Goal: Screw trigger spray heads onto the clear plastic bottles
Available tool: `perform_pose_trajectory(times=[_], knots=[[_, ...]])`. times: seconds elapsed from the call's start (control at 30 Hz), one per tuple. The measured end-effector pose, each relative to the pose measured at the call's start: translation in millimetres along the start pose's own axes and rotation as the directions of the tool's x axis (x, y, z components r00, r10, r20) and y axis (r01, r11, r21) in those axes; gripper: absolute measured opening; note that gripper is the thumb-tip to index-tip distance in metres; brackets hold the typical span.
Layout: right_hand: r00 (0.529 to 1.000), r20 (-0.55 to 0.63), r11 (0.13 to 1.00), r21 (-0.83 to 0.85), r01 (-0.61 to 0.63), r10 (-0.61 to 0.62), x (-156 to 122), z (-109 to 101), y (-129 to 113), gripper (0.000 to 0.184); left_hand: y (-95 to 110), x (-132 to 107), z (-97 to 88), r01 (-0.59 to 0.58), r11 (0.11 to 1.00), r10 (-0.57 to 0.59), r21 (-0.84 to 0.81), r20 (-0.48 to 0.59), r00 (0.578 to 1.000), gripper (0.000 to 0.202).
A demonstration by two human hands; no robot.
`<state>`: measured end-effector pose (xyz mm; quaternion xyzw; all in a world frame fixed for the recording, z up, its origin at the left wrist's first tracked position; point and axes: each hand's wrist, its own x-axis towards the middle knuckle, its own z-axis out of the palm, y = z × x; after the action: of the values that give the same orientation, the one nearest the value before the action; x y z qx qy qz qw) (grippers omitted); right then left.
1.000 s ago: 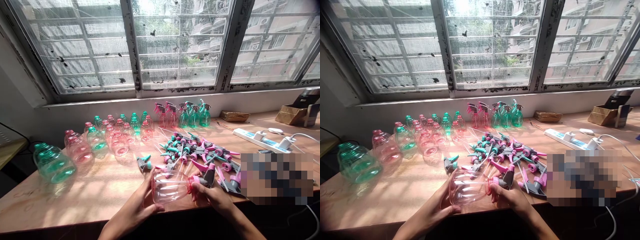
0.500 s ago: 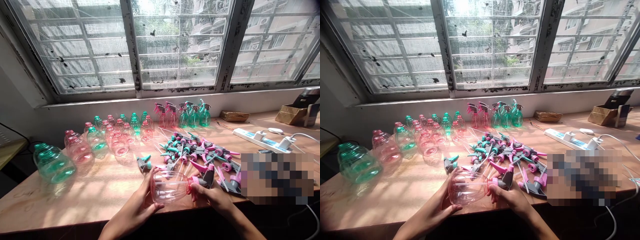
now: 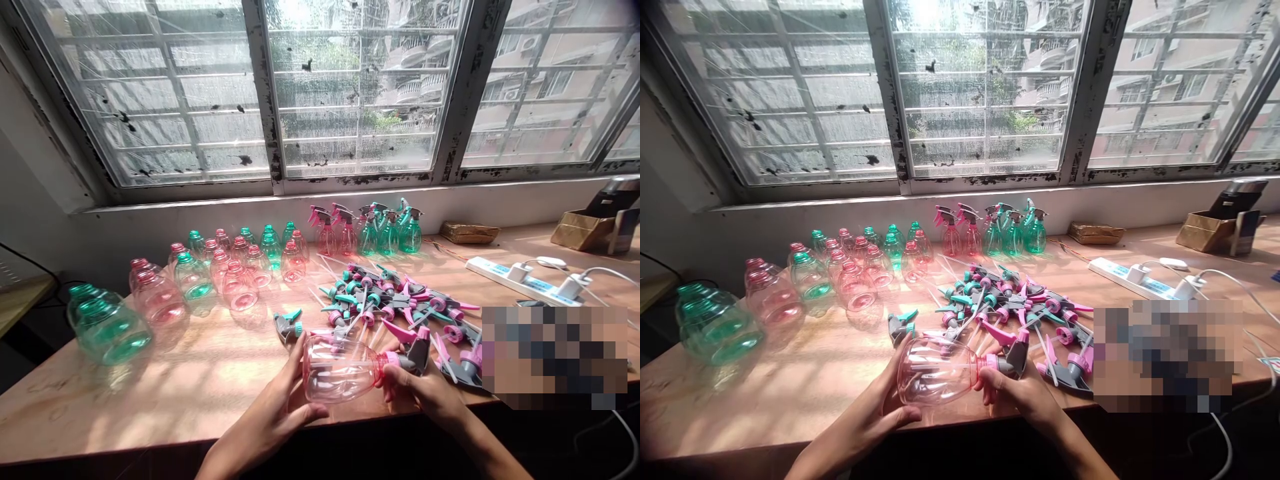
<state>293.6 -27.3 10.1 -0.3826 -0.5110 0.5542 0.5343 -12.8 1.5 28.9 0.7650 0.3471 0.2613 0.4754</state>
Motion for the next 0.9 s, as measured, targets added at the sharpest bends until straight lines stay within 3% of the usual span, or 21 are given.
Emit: perform_pose_trajectory(times=[0.23,0.37,0.53,0.7,0.9], knots=[[0.999,0.032,1.0,-0.005,0.002,-0.002,1,-2,2,0.042,-5,1,-0.1,-0.027,0.997,0.028,0.068,-0.022,0.999,0.097],[1.0,0.017,1.0,0.03,-0.007,0.006,0,-1,2,0.04,-8,0,1.6,-0.021,1.0,0.021,-0.006,-0.038,0.999,0.095],[1.0,0.002,0.998,0.057,-0.001,0.0,0,0,2,0.041,2,0,2.2,0.004,0.996,-0.004,-0.091,0.004,1.0,0.104],[1.0,0.018,1.0,-0.005,-0.001,0.001,0,-2,3,0.042,7,1,1.2,-0.004,0.994,0.007,-0.109,0.022,1.0,0.103],[1.0,0.01,0.997,0.071,-0.011,0.011,-1,0,1,0.041,1,1,1.3,-0.007,0.999,0.006,-0.052,-0.006,1.0,0.1]])
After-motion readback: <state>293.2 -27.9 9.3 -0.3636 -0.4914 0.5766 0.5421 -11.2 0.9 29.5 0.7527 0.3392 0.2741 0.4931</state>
